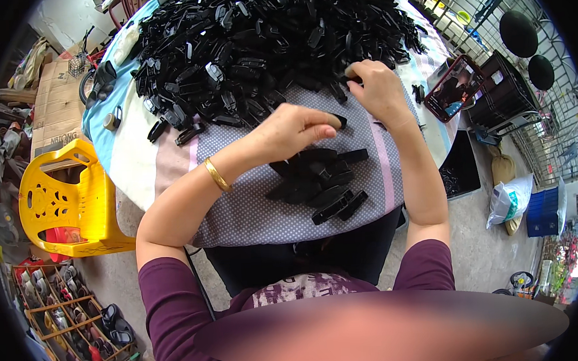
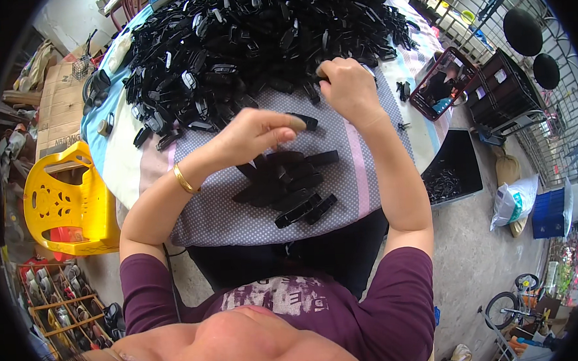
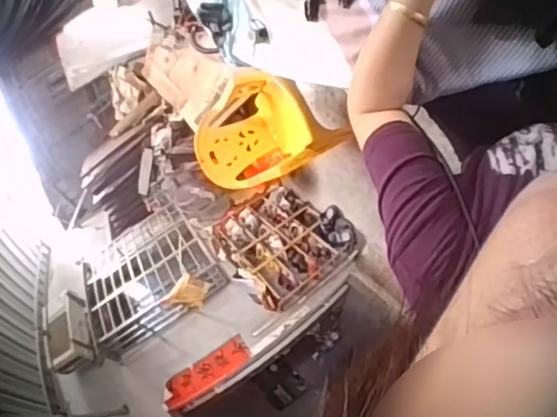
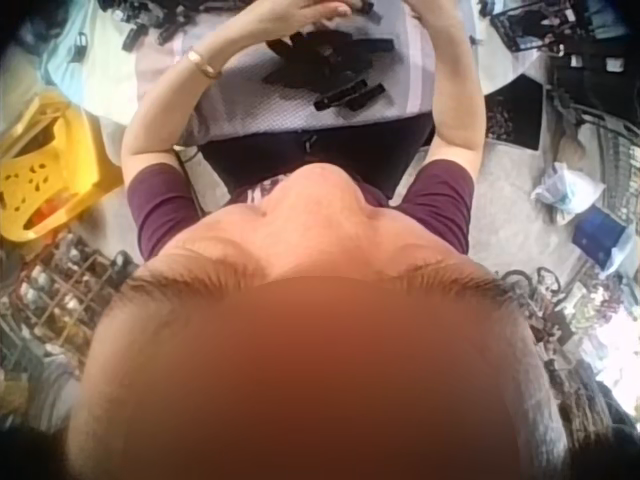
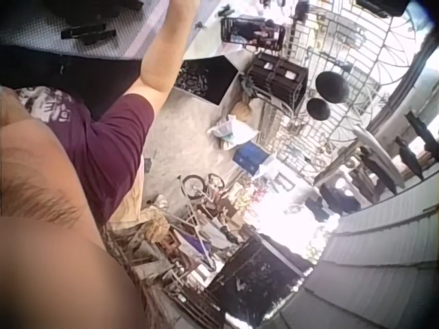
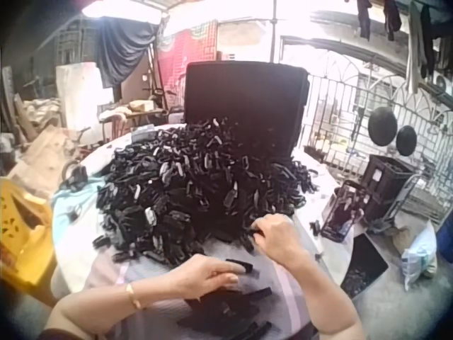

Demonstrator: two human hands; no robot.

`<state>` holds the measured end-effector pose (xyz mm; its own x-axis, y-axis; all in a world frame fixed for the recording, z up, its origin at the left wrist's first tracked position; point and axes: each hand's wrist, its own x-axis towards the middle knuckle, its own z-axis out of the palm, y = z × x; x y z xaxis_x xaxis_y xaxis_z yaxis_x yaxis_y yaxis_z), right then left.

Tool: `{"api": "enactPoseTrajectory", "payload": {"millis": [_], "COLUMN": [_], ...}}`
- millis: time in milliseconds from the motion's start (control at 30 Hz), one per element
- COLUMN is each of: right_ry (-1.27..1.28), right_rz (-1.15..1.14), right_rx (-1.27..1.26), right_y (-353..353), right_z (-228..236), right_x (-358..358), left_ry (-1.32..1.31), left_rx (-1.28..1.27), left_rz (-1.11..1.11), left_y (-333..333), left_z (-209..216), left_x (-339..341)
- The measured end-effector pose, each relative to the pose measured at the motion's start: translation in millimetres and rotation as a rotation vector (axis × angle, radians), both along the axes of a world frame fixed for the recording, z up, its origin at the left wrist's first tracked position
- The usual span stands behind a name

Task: Inspecting and sorting small black plastic hardware components from a large pile on a table.

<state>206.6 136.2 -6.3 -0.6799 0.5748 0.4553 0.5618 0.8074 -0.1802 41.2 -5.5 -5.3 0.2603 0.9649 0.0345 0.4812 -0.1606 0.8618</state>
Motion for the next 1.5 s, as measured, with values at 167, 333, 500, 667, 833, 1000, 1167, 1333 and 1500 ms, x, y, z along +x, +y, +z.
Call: {"api": "enactPoseTrajectory", "payload": {"millis": [167,333,500,667,833,1000,1167,1333,1500], "right_ry": [0.126,0.204,0.292,0.495,0.654,0.609,0.709,0.688,0.682], "right_rz": [0.222,0.419,0.309,0.329,0.247,0.240,0.418,0.436,0.438], "right_rx": [0.106,0.015,-0.098,-0.255,-0.314,-0.557,-0.664,-0.588,-0.565], "right_y": [-8.2,-18.6,-15.9,-9.3,-10.8,-19.5,-30.9,-36.7,-40.1], "right_z": [2.5,2.7,-3.9,-2.4,-11.5,-9.6,-5.8,-10.2,-11.4], "right_x": [-8.1,-12.4,-16.1,-14.7,-20.1,-20.8,-26.0,-27.3,-25.9], "left_ry": [0.557,0.777,0.840,0.869,0.941,0.905,0.201,-0.324,-0.485], "left_rx": [0.686,0.671,0.642,0.627,0.524,0.692,0.594,0.218,0.222], "left_rz": [0.236,0.170,0.154,0.127,0.017,0.075,0.413,0.412,0.387], "left_y": [42.3,64.6,63.8,61.3,57.0,43.5,32.1,21.9,18.4], "left_z": [-18.3,-25.6,-26.1,-17.7,-16.1,-18.1,-2.4,4.7,4.9], "left_x": [-19.2,-19.0,-21.4,-17.0,-18.1,-23.9,-30.1,-28.9,-23.6]}}
